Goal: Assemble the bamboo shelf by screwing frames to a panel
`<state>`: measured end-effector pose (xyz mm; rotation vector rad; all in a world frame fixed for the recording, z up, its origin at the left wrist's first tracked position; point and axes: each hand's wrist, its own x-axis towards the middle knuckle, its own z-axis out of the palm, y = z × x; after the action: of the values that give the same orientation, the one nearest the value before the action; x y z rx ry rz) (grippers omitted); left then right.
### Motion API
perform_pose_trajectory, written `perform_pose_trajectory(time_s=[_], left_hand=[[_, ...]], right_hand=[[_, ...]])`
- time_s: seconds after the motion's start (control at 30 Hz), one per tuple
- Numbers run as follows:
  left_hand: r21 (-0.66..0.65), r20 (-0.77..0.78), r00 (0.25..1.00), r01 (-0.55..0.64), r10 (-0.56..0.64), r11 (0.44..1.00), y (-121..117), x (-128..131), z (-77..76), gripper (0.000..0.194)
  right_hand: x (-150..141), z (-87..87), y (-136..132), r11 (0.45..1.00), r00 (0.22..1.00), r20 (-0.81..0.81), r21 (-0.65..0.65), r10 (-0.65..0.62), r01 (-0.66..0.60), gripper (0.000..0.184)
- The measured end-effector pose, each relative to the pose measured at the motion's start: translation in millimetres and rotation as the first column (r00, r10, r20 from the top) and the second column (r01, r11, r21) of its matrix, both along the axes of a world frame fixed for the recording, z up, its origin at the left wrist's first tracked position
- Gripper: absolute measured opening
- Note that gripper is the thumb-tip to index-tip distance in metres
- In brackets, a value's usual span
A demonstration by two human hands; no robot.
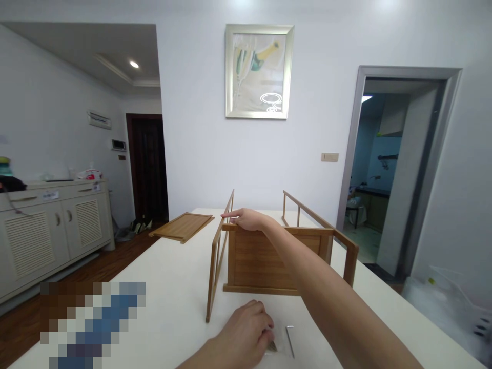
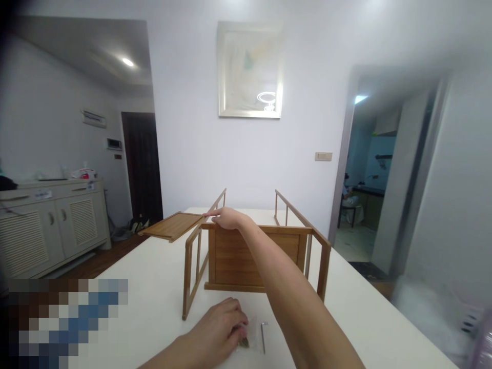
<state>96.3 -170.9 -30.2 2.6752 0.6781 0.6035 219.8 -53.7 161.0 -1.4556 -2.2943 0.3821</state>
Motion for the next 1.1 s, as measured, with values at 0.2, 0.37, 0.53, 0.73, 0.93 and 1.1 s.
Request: perform_pose_trajectory(time_s=[0.2, 0.37, 0.53, 0.73, 0.93, 1.1], left_hand=[[0.114, -0.080, 0.996, 0.048, -0.039, 0.992, 10.8, 6.9, -12.9, 0.016], [0.169, -0.083, 0.995, 0.060, -0.046, 0.984, 12.8, 7.2, -16.6, 0.018], [0.201, -0.081, 0.996, 0.054, -0.039, 0.978, 11.0, 4.5, -13.4, 0.018], [0.243, -0.072, 0.995, 0.078, -0.062, 0.967, 13.5, 2.6, -16.0, 0.015], [0.239, -0.083, 0.994, 0.091, -0.073, 0.967, 21.5, 8.6, -26.3, 0.009], [0.263, -0.098, 0.994, 0.071, -0.047, 0.962, 25.3, 13.4, -30.7, 0.006]], right_hand=[[-1.5, 3.8, -5.5, 1.000, 1.000, 0.019, -0.009, 0.006, -0.006, 0.041], [-2.4, 5.4, -6.1, 1.000, 1.000, 0.017, -0.011, -0.010, 0.011, 0.040], [-2.4, 4.3, -1.2, 1.000, 1.000, 0.017, -0.021, 0.002, -0.002, 0.039], [0.2, 0.9, 6.3, 0.999, 1.000, 0.019, -0.035, 0.020, -0.019, 0.040], [-0.3, 1.2, 4.0, 0.999, 1.000, 0.010, -0.037, 0.024, -0.023, 0.041], [-5.2, 5.8, -5.1, 1.000, 1.000, 0.012, -0.030, 0.002, -0.002, 0.039]])
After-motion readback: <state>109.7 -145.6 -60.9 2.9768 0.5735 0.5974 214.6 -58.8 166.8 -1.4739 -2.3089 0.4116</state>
